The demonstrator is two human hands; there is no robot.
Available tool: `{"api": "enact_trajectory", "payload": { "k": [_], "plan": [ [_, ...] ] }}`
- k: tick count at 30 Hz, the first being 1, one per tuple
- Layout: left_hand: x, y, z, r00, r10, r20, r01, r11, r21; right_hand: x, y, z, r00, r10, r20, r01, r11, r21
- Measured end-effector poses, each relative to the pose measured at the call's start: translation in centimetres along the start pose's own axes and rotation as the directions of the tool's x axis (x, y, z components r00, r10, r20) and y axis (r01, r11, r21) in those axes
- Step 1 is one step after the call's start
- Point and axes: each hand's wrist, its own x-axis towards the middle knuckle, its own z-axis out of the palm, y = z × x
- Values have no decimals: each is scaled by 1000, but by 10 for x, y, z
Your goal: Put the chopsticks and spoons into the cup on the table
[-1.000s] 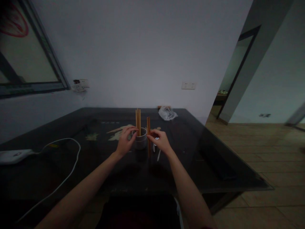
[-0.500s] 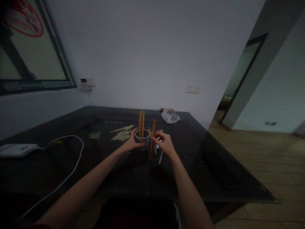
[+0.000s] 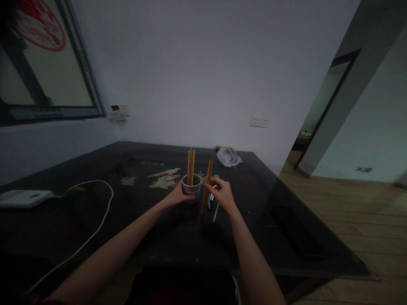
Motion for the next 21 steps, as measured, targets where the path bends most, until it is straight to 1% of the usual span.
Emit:
{"api": "enact_trajectory", "payload": {
  "k": [3, 6, 9, 12, 15, 17, 19, 21],
  "plan": [
    [-2, 2, 1, 999, -29, -28, 30, 999, 41, 2, -5, -2, 999, 28, -40, -26, 998, 57],
    [-3, 5, 3, 998, -46, -52, 49, 998, 46, 7, -15, -8, 992, 40, -119, -27, 994, 106],
    [-3, 6, 3, 998, -34, -58, 36, 998, 45, 18, -28, -16, 979, 20, -204, 8, 991, 136],
    [-3, 6, 3, 998, -39, -45, 41, 998, 39, 35, -42, -20, 964, -31, -263, 75, 984, 159],
    [-2, 4, 3, 998, -38, -43, 39, 999, 33, 53, -54, -19, 947, -80, -313, 140, 974, 176],
    [-1, 3, 3, 998, -38, -42, 39, 999, 29, 64, -58, -16, 938, -87, -336, 158, 969, 191],
    [-1, 2, 3, 999, -33, -28, 34, 999, 18, 75, -56, -11, 935, -79, -346, 154, 969, 195],
    [-1, 2, 3, 999, -28, -15, 28, 1000, 2, 84, -49, -5, 945, -68, -320, 131, 975, 179]
  ]
}}
